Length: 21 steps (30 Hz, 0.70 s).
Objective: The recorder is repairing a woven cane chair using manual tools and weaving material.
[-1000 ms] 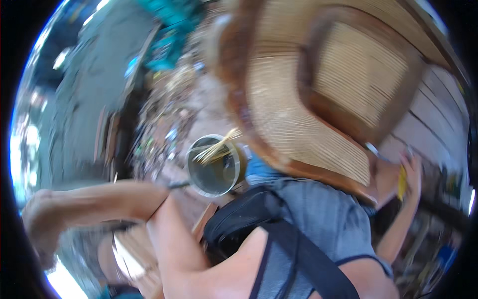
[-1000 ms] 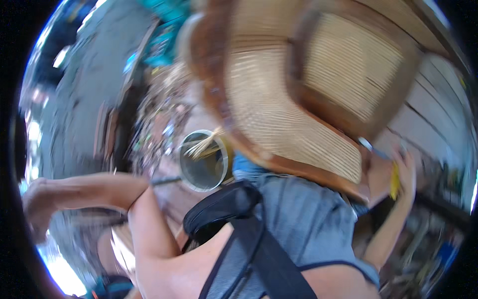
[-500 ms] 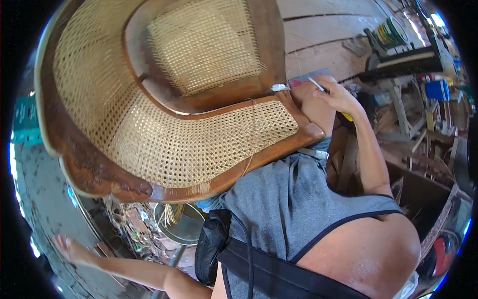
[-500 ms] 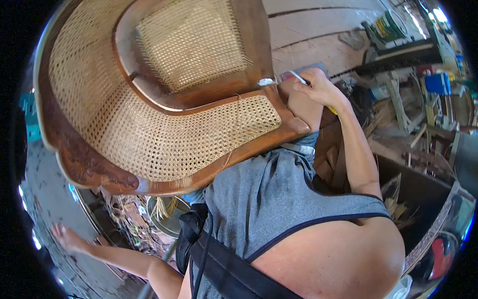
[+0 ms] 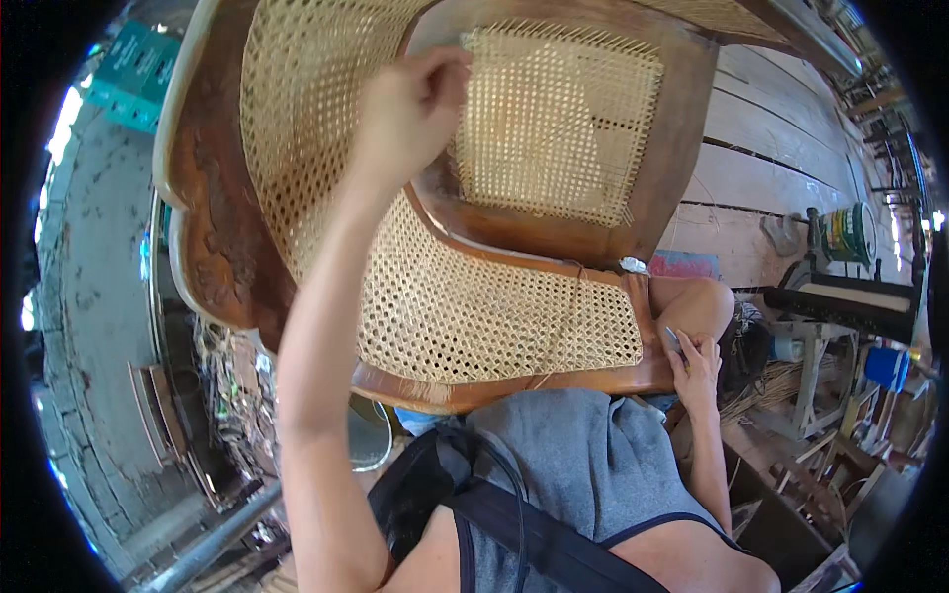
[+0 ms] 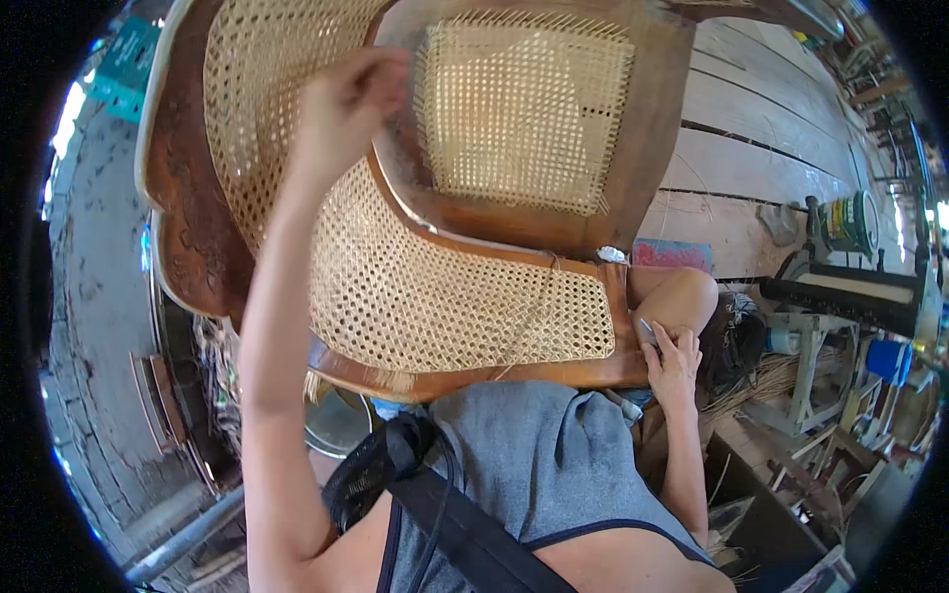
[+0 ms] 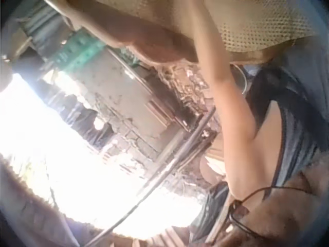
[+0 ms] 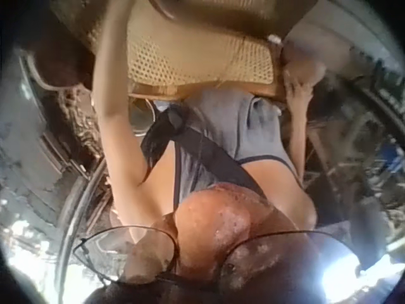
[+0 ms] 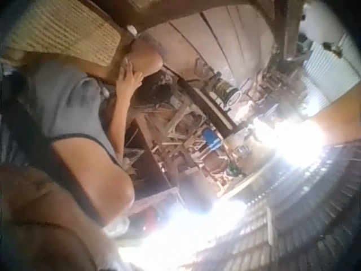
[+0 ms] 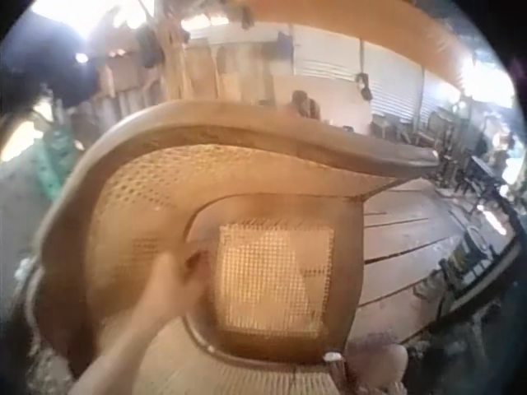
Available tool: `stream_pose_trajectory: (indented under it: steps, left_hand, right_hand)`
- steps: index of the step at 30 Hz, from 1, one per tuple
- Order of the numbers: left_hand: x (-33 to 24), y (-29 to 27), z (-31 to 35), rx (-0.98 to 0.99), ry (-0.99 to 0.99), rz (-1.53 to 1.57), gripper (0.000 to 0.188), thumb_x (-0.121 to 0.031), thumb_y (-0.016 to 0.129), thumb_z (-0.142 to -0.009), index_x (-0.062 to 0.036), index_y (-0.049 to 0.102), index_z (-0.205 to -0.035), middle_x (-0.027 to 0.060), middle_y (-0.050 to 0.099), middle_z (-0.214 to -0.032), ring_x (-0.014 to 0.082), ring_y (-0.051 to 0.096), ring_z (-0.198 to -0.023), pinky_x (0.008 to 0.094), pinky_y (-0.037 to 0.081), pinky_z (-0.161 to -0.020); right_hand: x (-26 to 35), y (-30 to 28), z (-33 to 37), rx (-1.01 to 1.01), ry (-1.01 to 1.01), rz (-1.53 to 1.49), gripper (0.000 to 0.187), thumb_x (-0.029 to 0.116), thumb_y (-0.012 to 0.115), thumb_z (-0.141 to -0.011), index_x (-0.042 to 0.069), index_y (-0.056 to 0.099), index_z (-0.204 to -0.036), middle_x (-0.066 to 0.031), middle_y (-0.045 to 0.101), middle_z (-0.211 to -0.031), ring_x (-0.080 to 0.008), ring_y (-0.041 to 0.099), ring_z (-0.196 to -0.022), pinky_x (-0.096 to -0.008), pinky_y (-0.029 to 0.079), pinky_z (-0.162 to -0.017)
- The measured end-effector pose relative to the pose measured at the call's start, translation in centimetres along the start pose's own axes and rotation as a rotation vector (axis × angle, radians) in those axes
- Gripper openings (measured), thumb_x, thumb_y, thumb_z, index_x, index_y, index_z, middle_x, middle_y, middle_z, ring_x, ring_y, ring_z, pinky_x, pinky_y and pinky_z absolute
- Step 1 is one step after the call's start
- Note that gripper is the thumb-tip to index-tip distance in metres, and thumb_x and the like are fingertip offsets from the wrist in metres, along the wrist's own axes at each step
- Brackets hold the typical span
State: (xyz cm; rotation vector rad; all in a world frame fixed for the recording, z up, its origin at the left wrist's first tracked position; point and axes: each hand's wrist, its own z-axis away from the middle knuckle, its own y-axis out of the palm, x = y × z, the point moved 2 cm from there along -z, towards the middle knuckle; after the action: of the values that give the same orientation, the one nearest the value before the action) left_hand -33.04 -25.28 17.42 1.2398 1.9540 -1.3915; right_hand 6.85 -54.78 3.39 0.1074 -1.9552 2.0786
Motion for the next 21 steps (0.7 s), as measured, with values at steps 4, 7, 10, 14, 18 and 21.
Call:
stream_pose_trajectory:
  steps: [4, 7, 10, 14, 18, 21]
  left_hand:
    - [15.9, 9.2, 3.7, -0.442, -0.67, 0.499, 0.021, -0.006, 0.057, -0.088, 0.0027, 0.065, -0.105, 0.0086, 0.065, -0.075, 0.0137, 0.06, -0.059, 0.0307, 0.049, -0.054]
    - [21.5, 15.4, 9.9, -0.675, -1.019, 0.684, 0.026, -0.004, 0.056, -0.089, 0.001, 0.059, -0.114, 0.0072, 0.064, -0.083, 0.0136, 0.061, -0.067, 0.0292, 0.049, -0.056]
    - [24.4, 18.8, 13.8, -0.712, -1.028, 0.615, 0.021, -0.004, 0.06, -0.088, 0.0012, 0.061, -0.109, 0.0079, 0.065, -0.089, 0.0132, 0.062, -0.074, 0.0276, 0.05, -0.063]
    - [25.5, 20.8, 14.1, -0.743, -0.766, 0.565, 0.017, -0.009, 0.069, -0.087, 0.0014, 0.064, -0.099, 0.0069, 0.066, -0.088, 0.0144, 0.062, -0.077, 0.0267, 0.049, -0.072]
    - [24.6, 21.2, 13.5, -0.803, -0.8, 0.455, 0.016, -0.01, 0.068, -0.088, 0.0007, 0.064, -0.098, 0.0045, 0.066, -0.083, 0.0125, 0.06, -0.076, 0.0263, 0.049, -0.071]
    - [24.2, 21.2, 13.6, -0.775, -0.84, 0.479, 0.013, -0.008, 0.069, -0.088, -0.0006, 0.065, -0.098, 0.0021, 0.064, -0.081, 0.0091, 0.055, -0.071, 0.0226, 0.045, -0.064]
  right_hand:
    - [0.3, -0.7, -0.3, -0.107, -0.064, 0.076, 0.038, 0.017, 0.071, -0.08, 0.011, 0.065, -0.117, -0.0093, 0.056, -0.104, -0.0297, 0.051, -0.1, -0.0427, 0.041, -0.087]
    - [-1.1, 0.1, -0.3, -0.161, 0.017, -0.003, 0.038, 0.015, 0.072, -0.078, 0.01, 0.064, -0.115, -0.009, 0.057, -0.106, -0.03, 0.051, -0.1, -0.0439, 0.041, -0.087]
    - [-1.7, -0.1, -0.6, -0.122, 0.011, -0.007, 0.032, 0.013, 0.072, -0.077, 0.008, 0.064, -0.107, -0.009, 0.058, -0.1, -0.0293, 0.052, -0.095, -0.0432, 0.042, -0.086]
    - [-2.1, -0.3, -1.2, 0.005, 0.145, -0.079, 0.025, 0.012, 0.072, -0.075, 0.007, 0.062, -0.098, -0.0094, 0.058, -0.094, -0.0283, 0.053, -0.091, -0.0402, 0.043, -0.083]
    - [-1.1, -1.4, -1.8, 0.184, 0.178, -0.041, 0.024, 0.012, 0.073, -0.073, 0.006, 0.06, -0.092, -0.0093, 0.058, -0.09, -0.0282, 0.054, -0.087, -0.039, 0.043, -0.079]
    - [0.3, -2.9, -2.9, 0.262, 0.097, 0.097, 0.02, 0.015, 0.071, -0.075, 0.005, 0.06, -0.089, -0.01, 0.059, -0.089, -0.0306, 0.055, -0.088, -0.0401, 0.043, -0.078]
